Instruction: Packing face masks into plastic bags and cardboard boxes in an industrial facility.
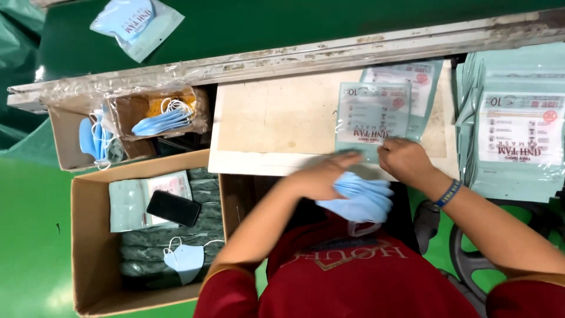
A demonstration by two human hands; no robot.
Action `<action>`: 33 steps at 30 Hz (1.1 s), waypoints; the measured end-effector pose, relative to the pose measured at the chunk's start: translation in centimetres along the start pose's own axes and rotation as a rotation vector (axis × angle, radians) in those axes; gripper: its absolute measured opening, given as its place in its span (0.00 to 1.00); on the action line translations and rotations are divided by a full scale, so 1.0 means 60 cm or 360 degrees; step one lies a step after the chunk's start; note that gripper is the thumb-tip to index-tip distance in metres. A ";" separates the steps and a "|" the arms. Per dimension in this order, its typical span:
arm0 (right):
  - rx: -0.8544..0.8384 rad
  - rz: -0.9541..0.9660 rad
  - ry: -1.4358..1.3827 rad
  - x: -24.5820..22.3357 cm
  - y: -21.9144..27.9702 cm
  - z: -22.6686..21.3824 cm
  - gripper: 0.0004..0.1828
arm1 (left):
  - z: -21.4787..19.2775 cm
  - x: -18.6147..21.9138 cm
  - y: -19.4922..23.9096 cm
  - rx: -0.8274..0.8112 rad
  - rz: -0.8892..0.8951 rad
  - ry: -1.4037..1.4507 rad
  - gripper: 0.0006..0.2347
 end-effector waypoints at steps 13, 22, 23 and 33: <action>0.0202 0.0166 -0.0338 -0.027 -0.087 -0.044 0.13 | 0.018 0.023 -0.038 -0.0312 -0.0192 0.0029 0.18; -0.0279 0.1153 -0.0917 -0.078 -0.111 -0.135 0.13 | -0.068 -0.037 0.031 0.0301 -0.0195 0.0648 0.15; -0.0422 0.1235 -0.0744 -0.082 -0.113 -0.135 0.15 | -0.070 -0.036 0.028 0.0338 -0.0239 0.0328 0.13; 0.0496 0.0361 -0.0387 -0.186 -0.090 -0.037 0.30 | 0.027 -0.045 0.008 0.1117 -0.0463 0.1951 0.14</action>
Point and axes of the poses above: each hand's wrist, its own y-axis away from the middle knuckle, its own z-axis out of the palm, x = y × z, the point moved 3 cm from there along -y, towards the middle knuckle, and after that the axes turned 6 degrees about -y, right-handed, at the moved point
